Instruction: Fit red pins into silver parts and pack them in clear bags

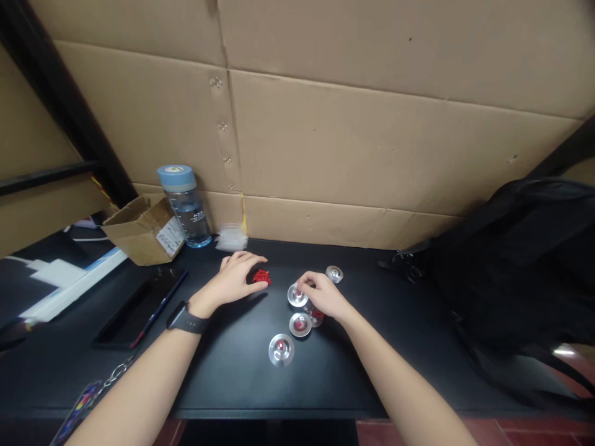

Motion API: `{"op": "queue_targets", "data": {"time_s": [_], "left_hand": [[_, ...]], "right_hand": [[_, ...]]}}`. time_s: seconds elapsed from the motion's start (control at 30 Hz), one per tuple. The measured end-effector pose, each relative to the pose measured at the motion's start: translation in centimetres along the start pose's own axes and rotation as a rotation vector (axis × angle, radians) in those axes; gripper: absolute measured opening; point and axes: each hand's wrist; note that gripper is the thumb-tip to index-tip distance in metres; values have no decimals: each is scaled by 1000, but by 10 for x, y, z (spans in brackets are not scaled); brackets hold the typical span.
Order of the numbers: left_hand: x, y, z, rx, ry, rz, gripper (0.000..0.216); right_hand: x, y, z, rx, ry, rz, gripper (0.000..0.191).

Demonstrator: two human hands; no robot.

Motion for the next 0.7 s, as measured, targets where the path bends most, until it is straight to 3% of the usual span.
{"op": "queue_targets", "data": {"time_s": [0.1, 0.27, 0.47, 0.7], "left_hand": [[0, 0, 26, -36, -79, 122, 22], [-4, -14, 64, 47, -167, 288, 15], [-6, -27, 70, 80, -184, 327, 14], [-6, -19, 72, -25, -211, 392, 13]], "right_hand": [[1, -3, -3, 241, -9, 87, 16], [-7, -8, -23, 528, -114, 171, 36], [-14, -15, -38, 683, -114, 127, 41], [-16, -13, -36, 728, 13, 52, 36]]}}
Point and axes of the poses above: each hand's wrist, its own x-axis towards the middle knuckle, its own y-axis out of the back of the hand, z = x × y
